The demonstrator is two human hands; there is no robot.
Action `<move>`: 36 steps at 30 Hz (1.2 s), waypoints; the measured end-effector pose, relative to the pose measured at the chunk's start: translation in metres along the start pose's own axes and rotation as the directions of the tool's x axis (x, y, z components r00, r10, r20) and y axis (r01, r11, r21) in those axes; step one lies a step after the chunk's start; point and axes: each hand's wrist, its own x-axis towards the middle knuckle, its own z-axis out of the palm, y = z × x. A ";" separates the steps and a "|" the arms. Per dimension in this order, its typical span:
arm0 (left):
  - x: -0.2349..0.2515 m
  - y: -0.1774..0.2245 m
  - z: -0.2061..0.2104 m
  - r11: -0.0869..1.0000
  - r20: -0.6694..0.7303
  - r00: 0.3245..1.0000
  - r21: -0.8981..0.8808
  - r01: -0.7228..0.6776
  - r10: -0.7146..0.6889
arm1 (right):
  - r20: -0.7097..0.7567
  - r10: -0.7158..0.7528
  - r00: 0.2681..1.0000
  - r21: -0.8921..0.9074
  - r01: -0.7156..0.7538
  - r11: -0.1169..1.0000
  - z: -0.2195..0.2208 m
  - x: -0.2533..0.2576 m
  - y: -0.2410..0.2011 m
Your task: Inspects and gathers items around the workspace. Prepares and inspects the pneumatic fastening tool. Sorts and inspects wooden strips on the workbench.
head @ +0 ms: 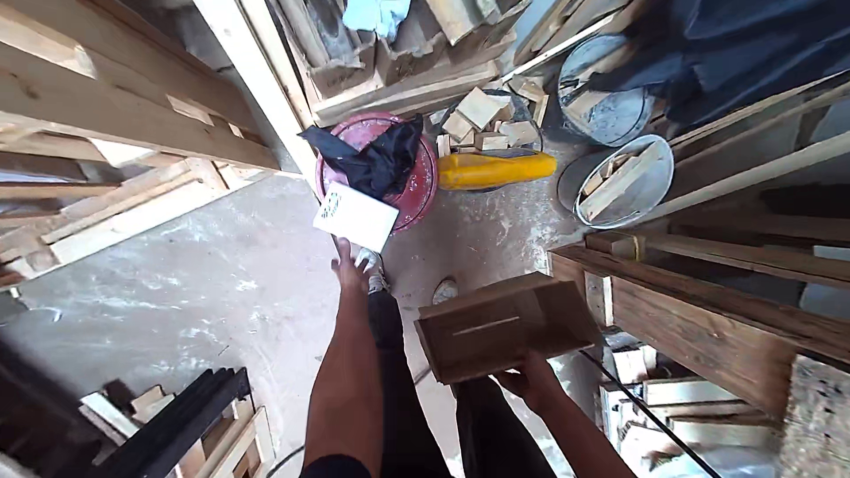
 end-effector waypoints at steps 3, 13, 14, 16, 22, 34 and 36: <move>0.011 -0.001 0.038 0.984 0.003 1.000 -0.178 -0.006 0.007 | -0.076 0.018 0.997 0.002 -0.018 1.000 0.000 0.002 0.011; -0.020 0.098 0.094 0.388 0.186 0.716 0.736 -0.555 0.673 | -0.057 -0.107 0.993 -0.019 0.106 0.994 0.060 -0.049 -0.026; -0.011 0.114 0.100 0.318 0.280 0.748 0.775 -0.545 0.601 | -0.045 -0.125 0.991 -0.030 0.124 0.992 0.059 -0.056 -0.029; 0.008 0.143 0.106 0.216 0.448 0.796 0.800 -0.560 0.407 | -0.013 -0.156 0.988 -0.045 0.155 0.987 0.052 -0.069 -0.033; -0.127 0.205 0.059 0.020 0.854 0.459 0.469 -0.883 0.245 | 0.026 -0.168 0.985 -0.122 0.170 0.978 0.027 -0.116 -0.049; -0.387 0.160 0.044 -0.582 0.848 0.319 0.014 -0.813 -0.424 | 0.261 -0.297 0.919 -0.226 0.357 0.906 -0.044 -0.177 -0.115; -0.406 0.155 0.050 -0.649 0.773 0.452 0.068 -0.757 -0.446 | 0.276 -0.296 0.914 -0.221 0.360 0.906 -0.056 -0.184 -0.123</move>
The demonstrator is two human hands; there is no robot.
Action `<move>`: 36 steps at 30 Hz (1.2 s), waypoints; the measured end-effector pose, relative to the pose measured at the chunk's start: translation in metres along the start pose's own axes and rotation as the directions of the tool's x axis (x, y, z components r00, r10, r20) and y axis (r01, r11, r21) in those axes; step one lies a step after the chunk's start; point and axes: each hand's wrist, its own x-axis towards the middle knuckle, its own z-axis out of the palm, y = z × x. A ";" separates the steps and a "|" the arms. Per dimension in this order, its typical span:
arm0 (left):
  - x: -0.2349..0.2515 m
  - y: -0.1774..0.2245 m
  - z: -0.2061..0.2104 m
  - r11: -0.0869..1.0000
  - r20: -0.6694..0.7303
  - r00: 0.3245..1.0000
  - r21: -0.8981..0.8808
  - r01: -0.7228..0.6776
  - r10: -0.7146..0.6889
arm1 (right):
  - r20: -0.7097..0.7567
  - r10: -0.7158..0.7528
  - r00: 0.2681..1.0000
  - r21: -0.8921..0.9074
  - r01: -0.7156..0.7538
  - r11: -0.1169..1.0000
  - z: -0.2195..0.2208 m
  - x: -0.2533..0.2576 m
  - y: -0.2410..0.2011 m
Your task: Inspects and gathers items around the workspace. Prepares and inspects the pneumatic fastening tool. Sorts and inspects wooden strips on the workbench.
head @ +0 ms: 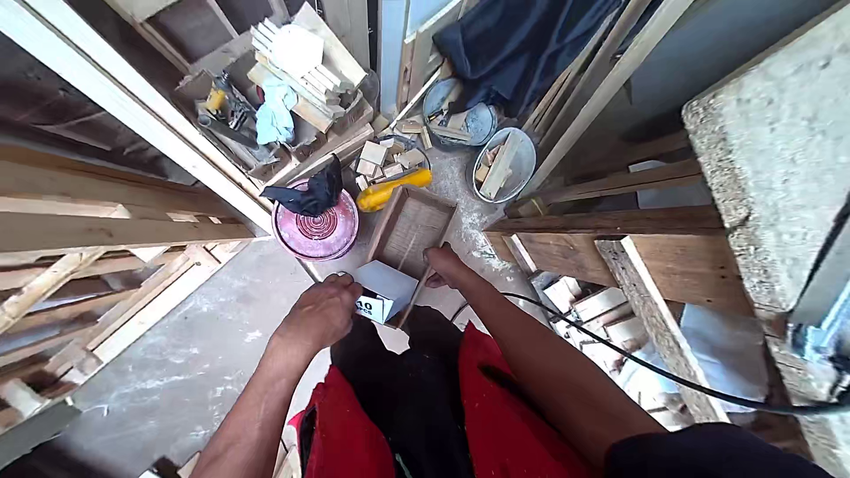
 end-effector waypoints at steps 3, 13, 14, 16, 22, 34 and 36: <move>0.006 0.028 -0.004 0.996 0.205 0.977 -0.045 0.076 -0.065 | 0.042 -0.057 0.997 -0.123 0.062 0.991 0.001 -0.021 -0.014; -0.007 -0.082 -0.001 0.777 -0.580 0.568 -0.601 0.184 -0.584 | 0.136 -0.196 0.971 -0.405 0.235 0.883 0.112 -0.021 -0.097; -0.016 -0.108 0.008 0.645 -0.488 0.500 -0.736 0.206 -0.716 | 0.128 -0.222 0.967 -0.396 0.255 0.882 0.123 -0.026 -0.114; -0.026 -0.152 0.042 0.347 -0.232 0.478 -0.922 0.169 -0.847 | 0.125 -0.284 0.951 -0.395 0.310 0.865 0.147 -0.043 -0.151; -0.015 -0.186 0.056 -0.533 0.070 0.763 -0.756 -0.380 -0.643 | 0.237 -0.519 0.821 -0.491 0.563 0.665 0.224 -0.127 -0.256; -0.001 -0.435 -0.164 -0.100 -0.041 0.130 -0.427 -0.899 -0.991 | 0.401 -0.727 0.558 -0.421 0.816 0.395 0.175 -0.082 -0.239; 0.005 -0.466 -0.163 -0.165 -0.012 0.189 -0.438 -0.884 -0.982 | 0.280 -0.575 0.769 -0.528 0.623 0.577 0.126 -0.033 -0.159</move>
